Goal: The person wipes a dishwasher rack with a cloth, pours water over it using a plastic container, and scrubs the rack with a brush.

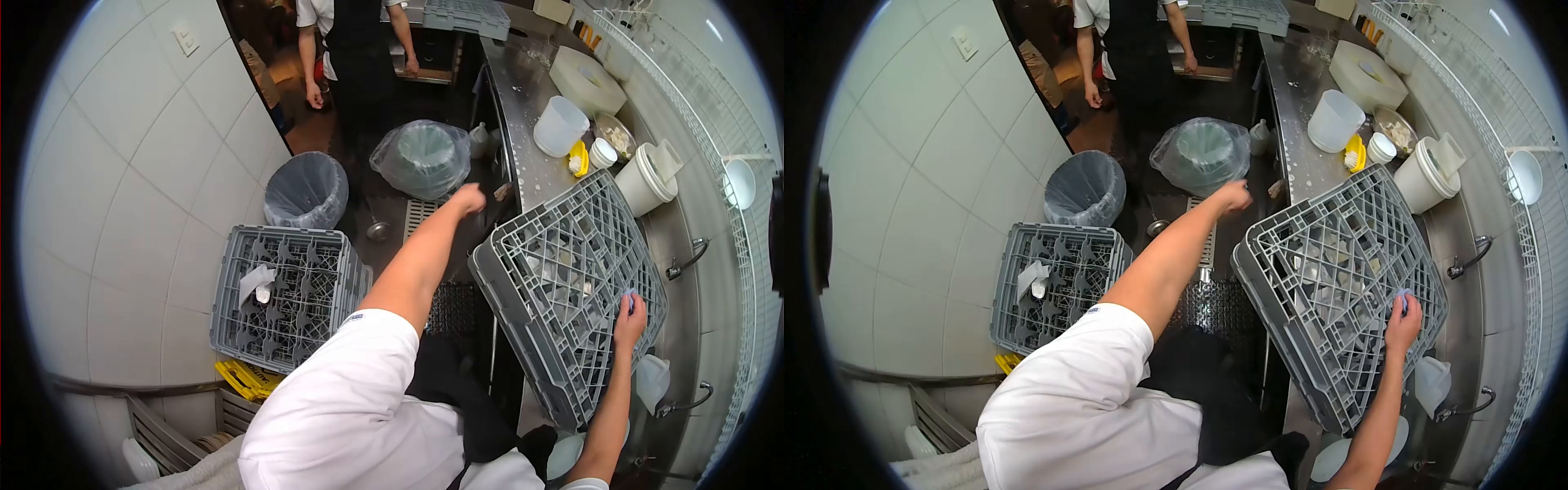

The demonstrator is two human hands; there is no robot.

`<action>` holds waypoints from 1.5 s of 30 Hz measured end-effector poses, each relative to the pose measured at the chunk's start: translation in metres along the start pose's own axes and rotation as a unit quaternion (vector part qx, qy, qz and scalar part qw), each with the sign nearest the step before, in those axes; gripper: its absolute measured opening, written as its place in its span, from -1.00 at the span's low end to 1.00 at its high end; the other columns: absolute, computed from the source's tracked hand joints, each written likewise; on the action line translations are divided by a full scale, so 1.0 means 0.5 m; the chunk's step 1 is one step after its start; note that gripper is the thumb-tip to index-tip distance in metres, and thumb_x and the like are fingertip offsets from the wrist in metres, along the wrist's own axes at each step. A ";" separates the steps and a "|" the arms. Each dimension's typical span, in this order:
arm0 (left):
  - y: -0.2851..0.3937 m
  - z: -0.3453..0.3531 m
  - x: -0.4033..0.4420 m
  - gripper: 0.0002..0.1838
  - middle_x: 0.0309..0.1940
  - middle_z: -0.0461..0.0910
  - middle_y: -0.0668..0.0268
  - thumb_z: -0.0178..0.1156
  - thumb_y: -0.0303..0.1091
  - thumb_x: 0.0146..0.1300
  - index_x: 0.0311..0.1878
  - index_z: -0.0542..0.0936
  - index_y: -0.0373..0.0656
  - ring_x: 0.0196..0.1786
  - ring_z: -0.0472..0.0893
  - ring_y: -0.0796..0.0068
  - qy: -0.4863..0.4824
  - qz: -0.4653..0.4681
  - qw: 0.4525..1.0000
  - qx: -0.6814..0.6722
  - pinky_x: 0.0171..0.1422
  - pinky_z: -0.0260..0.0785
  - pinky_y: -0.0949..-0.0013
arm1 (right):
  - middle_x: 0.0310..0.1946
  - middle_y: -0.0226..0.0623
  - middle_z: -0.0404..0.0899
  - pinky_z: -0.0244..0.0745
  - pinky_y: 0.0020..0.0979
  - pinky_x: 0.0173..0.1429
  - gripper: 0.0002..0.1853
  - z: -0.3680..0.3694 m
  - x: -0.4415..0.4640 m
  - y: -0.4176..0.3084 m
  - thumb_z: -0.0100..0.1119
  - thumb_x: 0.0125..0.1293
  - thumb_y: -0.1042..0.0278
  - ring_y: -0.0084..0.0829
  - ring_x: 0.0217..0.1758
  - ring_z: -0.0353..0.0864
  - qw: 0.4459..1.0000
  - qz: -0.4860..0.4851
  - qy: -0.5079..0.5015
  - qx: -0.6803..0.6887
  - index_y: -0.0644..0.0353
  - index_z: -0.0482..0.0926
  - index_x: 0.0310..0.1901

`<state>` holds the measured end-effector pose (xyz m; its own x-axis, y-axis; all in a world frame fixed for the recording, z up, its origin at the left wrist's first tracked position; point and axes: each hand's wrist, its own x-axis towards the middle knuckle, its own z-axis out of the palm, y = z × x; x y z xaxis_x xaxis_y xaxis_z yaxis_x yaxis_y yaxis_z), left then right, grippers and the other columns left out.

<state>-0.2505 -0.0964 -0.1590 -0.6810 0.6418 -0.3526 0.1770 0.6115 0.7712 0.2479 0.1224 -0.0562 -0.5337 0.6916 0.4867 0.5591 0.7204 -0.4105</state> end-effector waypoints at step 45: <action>0.502 0.305 -0.312 -0.01 0.29 0.54 0.12 0.06 0.69 0.08 0.42 0.52 0.21 0.41 0.41 0.09 -0.071 0.420 0.828 0.364 0.39 0.16 -0.18 | -0.07 -0.05 0.66 0.48 -0.13 0.17 -0.67 -0.010 -0.009 -0.025 0.25 0.45 0.18 -0.01 0.04 0.62 1.000 -0.001 0.016 -0.001 0.32 0.65 -0.01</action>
<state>0.0086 0.0275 0.0086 -0.0195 0.9987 0.0471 0.9630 0.0061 0.2696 0.2463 0.1100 -0.0495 -0.5152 0.6875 0.5118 0.5587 0.7222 -0.4077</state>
